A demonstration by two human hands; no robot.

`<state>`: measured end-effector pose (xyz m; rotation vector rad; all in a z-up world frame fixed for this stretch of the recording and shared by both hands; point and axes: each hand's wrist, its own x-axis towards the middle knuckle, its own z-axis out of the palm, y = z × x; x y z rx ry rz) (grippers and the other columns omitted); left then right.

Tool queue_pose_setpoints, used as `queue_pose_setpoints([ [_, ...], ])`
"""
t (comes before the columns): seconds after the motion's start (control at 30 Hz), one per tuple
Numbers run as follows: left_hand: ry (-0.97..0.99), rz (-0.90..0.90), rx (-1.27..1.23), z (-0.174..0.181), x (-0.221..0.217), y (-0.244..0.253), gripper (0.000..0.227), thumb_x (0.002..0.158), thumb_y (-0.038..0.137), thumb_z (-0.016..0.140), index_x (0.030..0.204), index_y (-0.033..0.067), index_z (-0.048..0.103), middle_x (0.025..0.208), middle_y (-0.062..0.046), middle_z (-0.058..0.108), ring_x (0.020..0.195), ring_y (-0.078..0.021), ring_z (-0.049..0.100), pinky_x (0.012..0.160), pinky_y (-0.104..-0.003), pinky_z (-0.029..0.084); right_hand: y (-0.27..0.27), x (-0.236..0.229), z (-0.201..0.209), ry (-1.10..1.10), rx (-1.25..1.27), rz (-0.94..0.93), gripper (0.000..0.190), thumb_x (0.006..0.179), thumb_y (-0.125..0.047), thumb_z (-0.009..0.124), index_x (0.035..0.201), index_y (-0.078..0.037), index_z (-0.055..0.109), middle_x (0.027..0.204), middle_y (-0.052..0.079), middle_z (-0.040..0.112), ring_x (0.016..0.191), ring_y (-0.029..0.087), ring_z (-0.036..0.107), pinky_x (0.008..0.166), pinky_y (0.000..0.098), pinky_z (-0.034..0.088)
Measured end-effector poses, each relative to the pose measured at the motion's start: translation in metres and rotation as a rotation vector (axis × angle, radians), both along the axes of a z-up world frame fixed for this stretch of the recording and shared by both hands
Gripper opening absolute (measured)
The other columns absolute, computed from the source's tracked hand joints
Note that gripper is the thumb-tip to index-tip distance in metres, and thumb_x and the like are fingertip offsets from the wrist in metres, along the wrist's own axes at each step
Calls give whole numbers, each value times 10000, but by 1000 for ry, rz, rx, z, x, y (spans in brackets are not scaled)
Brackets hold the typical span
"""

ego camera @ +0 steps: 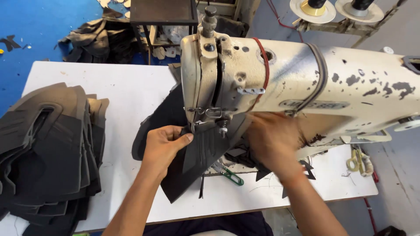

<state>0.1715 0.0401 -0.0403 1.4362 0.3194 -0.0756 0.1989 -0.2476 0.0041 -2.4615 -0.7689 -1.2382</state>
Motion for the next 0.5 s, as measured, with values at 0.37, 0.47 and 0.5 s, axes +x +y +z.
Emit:
queue_pose_setpoints([
  [0.37, -54, 18, -13, -12, -8, -3, 162, 822, 14, 789, 960, -66, 763, 798, -60, 757, 671, -97, 662, 624, -246, 543, 97, 27, 26, 793, -225, 25, 141, 1045, -176, 559, 1147, -120, 638, 1070, 79, 643, 961, 226, 598, 812, 402, 478],
  [0.47, -118, 28, -54, -9, -7, 3, 173, 824, 9, 782, 972, -78, 762, 812, -61, 757, 673, -94, 651, 630, -241, 536, 107, 27, 31, 681, 49, 69, 91, 1042, -146, 586, 1090, -80, 628, 971, 78, 618, 863, 204, 565, 737, 383, 457],
  [0.5, -111, 33, -27, -9, -6, 5, 176, 833, 20, 788, 977, -78, 769, 809, -63, 751, 670, -90, 641, 624, -241, 529, 108, 27, 30, 628, 184, 82, 77, 1040, -131, 600, 1061, -60, 623, 921, 77, 606, 814, 192, 548, 699, 373, 447],
])
